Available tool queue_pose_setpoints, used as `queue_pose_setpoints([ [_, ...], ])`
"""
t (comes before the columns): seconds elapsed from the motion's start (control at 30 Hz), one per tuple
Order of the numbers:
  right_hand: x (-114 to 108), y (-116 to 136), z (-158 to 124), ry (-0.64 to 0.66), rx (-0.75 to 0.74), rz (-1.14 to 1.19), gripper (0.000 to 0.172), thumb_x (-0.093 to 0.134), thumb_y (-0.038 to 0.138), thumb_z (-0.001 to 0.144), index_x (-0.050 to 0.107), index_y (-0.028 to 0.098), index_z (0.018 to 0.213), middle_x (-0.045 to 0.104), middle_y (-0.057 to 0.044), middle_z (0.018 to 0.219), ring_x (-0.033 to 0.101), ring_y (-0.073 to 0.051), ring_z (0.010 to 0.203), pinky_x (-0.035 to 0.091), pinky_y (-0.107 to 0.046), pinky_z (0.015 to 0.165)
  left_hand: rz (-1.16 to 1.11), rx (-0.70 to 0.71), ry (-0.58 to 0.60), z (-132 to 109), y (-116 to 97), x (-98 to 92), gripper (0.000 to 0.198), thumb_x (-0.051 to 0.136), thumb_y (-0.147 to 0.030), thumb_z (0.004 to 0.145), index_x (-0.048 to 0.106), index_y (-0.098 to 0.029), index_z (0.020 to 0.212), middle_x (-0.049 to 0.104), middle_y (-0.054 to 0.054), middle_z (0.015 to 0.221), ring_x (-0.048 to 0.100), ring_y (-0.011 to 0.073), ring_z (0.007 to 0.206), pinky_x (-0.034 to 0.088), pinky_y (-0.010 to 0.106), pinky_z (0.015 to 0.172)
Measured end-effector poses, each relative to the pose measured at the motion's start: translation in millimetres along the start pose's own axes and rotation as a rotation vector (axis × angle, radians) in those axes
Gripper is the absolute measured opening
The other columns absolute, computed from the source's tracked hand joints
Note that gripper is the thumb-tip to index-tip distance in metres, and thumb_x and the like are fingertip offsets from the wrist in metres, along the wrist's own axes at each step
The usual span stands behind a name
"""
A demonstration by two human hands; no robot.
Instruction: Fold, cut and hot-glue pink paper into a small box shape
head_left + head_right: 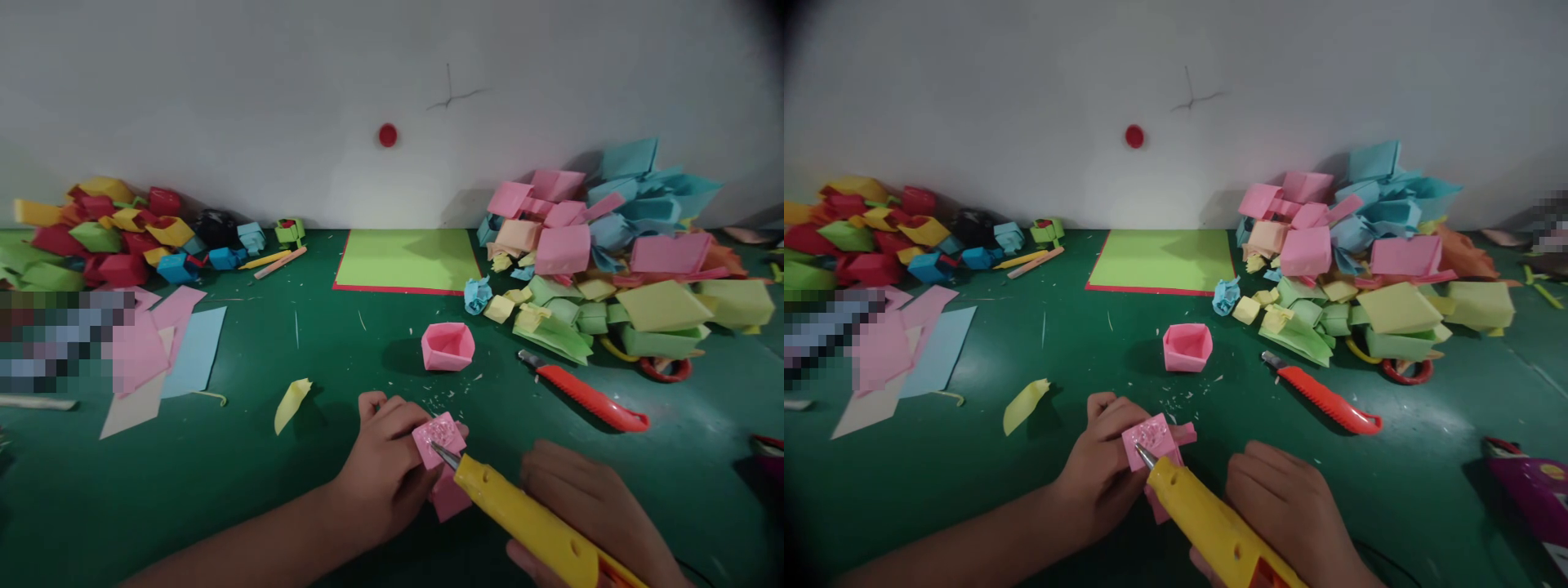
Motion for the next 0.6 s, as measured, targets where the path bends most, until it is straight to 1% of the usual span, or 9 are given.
queue_pose_setpoints([
  [0.07, 3, 0, -2, -0.035, -0.011, -0.015, 0.038, 0.043, 0.044, 0.097, 0.037, 0.027, 0.064, 0.045, 0.002, 0.052, 0.049, -0.016, 0.046, 0.031, -0.030, 0.040, 0.000, 0.004, -0.013, 0, 0, -0.3, 0.030, 0.048, -0.025, 0.103, 0.068, -0.031, 0.125, 0.062, 0.001, 0.087, 0.055, 0.0174, 0.081, 0.025, 0.039, 0.079],
  [0.23, 8, 0, -5, -0.020, -0.005, 0.001, 0.038, 0.045, 0.043, 0.095, 0.036, 0.026, 0.062, 0.045, 0.002, 0.052, 0.048, -0.016, 0.046, 0.028, -0.030, 0.040, 0.011, 0.004, -0.017, 0, -1, 0.1, 0.028, 0.047, -0.026, 0.103, 0.070, -0.029, 0.117, 0.063, 0.002, 0.086, 0.056, 0.0176, 0.081, 0.026, 0.040, 0.080],
  [0.4, 10, -1, -7, 0.015, -0.015, 0.015, 0.034, 0.048, 0.038, 0.094, 0.038, 0.025, 0.064, 0.046, 0.002, 0.054, 0.047, -0.015, 0.048, 0.029, -0.030, 0.043, 0.021, -0.004, -0.019, 0, 0, -0.2, 0.031, 0.050, -0.022, 0.101, 0.069, -0.032, 0.123, 0.064, 0.002, 0.087, 0.057, 0.0172, 0.081, 0.027, 0.039, 0.080],
  [0.53, 9, 0, -9, -0.005, -0.030, 0.014, 0.037, 0.046, 0.039, 0.095, 0.037, 0.025, 0.063, 0.046, 0.002, 0.055, 0.047, -0.014, 0.049, 0.027, -0.030, 0.044, 0.021, -0.012, -0.012, 1, 1, -0.4, 0.031, 0.048, -0.024, 0.102, 0.069, -0.032, 0.123, 0.066, 0.002, 0.087, 0.058, 0.0173, 0.081, 0.028, 0.040, 0.080],
  [0.6, 11, -1, -11, 0.011, -0.017, 0.009, 0.038, 0.046, 0.041, 0.095, 0.036, 0.024, 0.063, 0.045, 0.002, 0.055, 0.046, -0.014, 0.050, 0.026, -0.030, 0.045, 0.020, -0.015, -0.016, 1, 1, -1.0, 0.031, 0.047, -0.025, 0.102, 0.069, -0.032, 0.123, 0.066, 0.002, 0.087, 0.058, 0.0172, 0.081, 0.028, 0.040, 0.081],
])
Point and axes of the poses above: each hand's wrist, its own z-axis towards the middle knuckle, its own x-axis out of the palm, y = z × x, the point moved 7 cm from there along z, towards the middle knuckle
